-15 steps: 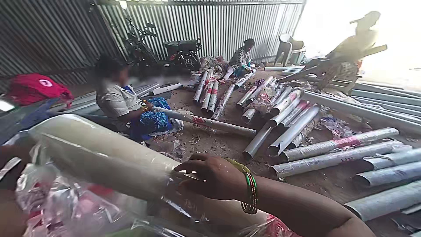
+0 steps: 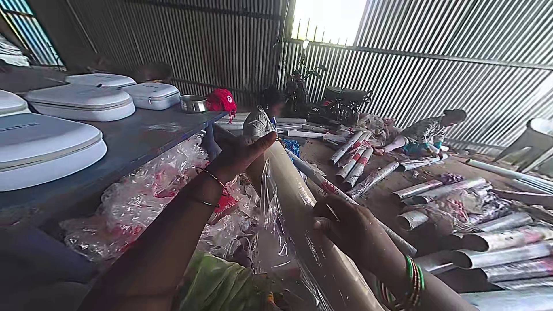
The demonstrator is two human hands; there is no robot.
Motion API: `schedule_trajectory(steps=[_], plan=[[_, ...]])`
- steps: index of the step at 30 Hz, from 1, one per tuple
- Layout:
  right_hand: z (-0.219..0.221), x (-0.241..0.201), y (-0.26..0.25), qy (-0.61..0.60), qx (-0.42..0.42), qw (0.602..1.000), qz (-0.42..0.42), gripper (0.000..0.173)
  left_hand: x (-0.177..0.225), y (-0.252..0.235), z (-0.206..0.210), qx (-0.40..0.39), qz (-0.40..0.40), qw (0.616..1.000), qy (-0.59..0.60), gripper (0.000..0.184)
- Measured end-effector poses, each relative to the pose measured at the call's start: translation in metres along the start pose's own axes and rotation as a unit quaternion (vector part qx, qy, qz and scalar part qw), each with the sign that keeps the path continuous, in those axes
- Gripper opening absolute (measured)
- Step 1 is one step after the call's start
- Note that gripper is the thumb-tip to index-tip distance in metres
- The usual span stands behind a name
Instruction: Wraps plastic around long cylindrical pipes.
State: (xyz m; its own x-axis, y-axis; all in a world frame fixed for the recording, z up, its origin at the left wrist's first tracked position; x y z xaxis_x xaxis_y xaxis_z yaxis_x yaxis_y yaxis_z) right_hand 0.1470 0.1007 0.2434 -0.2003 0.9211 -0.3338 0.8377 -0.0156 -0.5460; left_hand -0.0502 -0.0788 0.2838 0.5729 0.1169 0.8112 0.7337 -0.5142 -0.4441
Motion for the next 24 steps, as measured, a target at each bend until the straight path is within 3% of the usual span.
schedule_trajectory(steps=[4, 7, 11, 14, 16, 18, 19, 24], plan=[[-0.006, -0.017, -0.027, 0.032, -0.069, 0.996, 0.044, 0.06, 0.021, -0.016, -0.003, -0.144, -0.077, 0.986, -0.019, 0.044], [-0.005, -0.034, -0.041, 0.079, -0.124, 0.987, 0.06, 0.047, 0.032, -0.023, -0.003, -0.18, -0.124, 0.975, -0.043, 0.038], [0.019, -0.027, -0.04, 0.124, 0.01, 0.988, -0.094, 0.028, 0.035, -0.027, -0.001, -0.174, -0.159, 0.971, -0.045, 0.032], [0.028, -0.032, -0.034, 0.106, 0.039, 0.979, -0.17, 0.025, 0.037, -0.03, 0.001, -0.165, -0.181, 0.968, -0.052, 0.03], [0.039, -0.049, -0.021, 0.105, -0.029, 0.968, -0.226, 0.025, 0.045, -0.033, 0.006, -0.164, -0.192, 0.964, -0.081, 0.034], [0.052, -0.07, -0.005, 0.156, -0.18, 0.939, -0.246, 0.023, 0.049, -0.038, 0.013, -0.169, -0.206, 0.955, -0.13, 0.036], [0.055, -0.081, -0.001, 0.181, -0.268, 0.918, -0.229, 0.021, 0.05, -0.04, 0.016, -0.174, -0.21, 0.95, -0.154, 0.036], [0.073, -0.092, 0.024, 0.253, -0.517, 0.806, -0.136, 0.017, 0.049, -0.046, 0.048, -0.229, -0.197, 0.906, -0.295, 0.04]])
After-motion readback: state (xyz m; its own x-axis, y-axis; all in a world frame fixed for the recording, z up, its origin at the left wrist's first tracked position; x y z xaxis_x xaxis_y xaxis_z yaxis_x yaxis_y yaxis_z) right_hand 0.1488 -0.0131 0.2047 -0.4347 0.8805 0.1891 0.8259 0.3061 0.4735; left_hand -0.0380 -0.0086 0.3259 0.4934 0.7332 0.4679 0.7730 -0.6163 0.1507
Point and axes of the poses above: each hand's wrist, its own y-axis away from the middle knuckle, its own z-axis out of the palm, x = y × z, the point moved 1 cm from there along -y, towards the middle knuckle
